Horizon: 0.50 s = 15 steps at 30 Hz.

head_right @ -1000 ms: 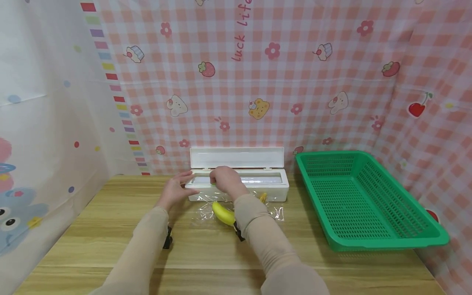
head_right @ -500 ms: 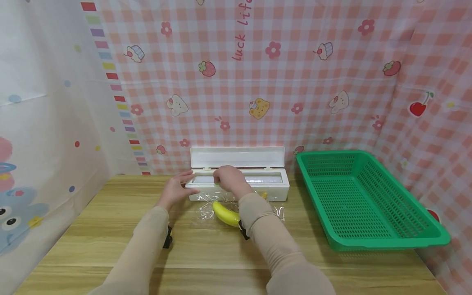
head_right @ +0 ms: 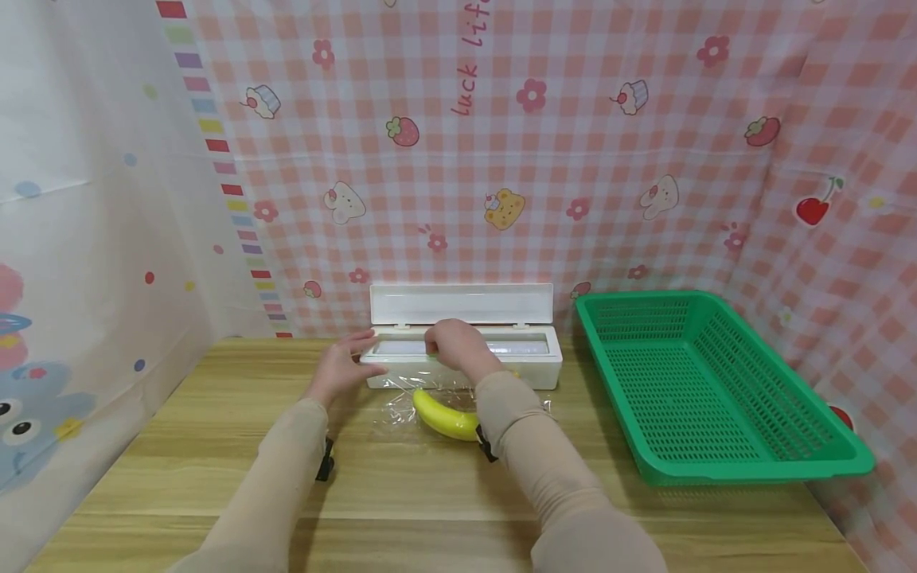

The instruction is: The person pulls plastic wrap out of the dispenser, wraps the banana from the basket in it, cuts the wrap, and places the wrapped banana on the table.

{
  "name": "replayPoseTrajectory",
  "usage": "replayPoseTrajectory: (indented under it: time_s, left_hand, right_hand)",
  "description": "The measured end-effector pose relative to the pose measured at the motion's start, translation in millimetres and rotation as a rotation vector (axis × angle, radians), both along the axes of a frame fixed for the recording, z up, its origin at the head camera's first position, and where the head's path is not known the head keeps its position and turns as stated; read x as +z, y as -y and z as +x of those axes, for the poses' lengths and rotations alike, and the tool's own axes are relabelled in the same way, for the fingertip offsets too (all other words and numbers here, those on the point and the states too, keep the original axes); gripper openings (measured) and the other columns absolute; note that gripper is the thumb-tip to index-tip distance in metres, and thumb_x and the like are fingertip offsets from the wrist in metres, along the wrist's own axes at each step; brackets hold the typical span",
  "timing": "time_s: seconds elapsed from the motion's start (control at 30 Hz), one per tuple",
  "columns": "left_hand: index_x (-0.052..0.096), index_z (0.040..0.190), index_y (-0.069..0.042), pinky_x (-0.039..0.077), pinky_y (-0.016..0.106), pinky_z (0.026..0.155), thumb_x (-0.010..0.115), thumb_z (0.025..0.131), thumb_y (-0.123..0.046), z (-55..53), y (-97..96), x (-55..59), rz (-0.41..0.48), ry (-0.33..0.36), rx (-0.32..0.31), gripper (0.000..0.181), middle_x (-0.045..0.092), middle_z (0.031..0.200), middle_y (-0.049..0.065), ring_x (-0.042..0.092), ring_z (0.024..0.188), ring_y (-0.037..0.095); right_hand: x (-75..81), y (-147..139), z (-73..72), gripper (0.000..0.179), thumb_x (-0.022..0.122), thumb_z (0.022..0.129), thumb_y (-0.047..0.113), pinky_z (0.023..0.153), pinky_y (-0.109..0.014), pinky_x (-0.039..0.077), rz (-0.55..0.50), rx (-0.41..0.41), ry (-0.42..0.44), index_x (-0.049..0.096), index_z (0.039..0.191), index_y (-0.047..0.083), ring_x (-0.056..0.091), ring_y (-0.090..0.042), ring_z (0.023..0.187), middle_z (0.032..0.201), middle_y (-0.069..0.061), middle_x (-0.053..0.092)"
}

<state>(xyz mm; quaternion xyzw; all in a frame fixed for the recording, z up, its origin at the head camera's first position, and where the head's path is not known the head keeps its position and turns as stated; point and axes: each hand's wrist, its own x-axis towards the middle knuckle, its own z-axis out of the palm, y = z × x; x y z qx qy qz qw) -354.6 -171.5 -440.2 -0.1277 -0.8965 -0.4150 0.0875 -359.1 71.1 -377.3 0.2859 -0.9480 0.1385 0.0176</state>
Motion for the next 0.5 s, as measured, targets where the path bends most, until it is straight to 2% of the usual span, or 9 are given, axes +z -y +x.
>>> replayPoseTrajectory:
  time_s: [0.5]
  left_hand:
    - [0.059,0.136,-0.009,0.027,0.047,0.117,0.085,0.076,-0.024,-3.2,1.4,-4.0,-0.027,-0.004,0.003,0.067,0.045,0.151,0.006,0.036,0.141,0.032]
  right_hand:
    - [2.1,-13.8,-1.2,0.018,0.067,0.085,-0.005,0.085,-0.034,0.054,0.015,0.034,-0.003,0.070,0.084,0.013,0.062,-0.017,0.086,0.087,0.002,0.068]
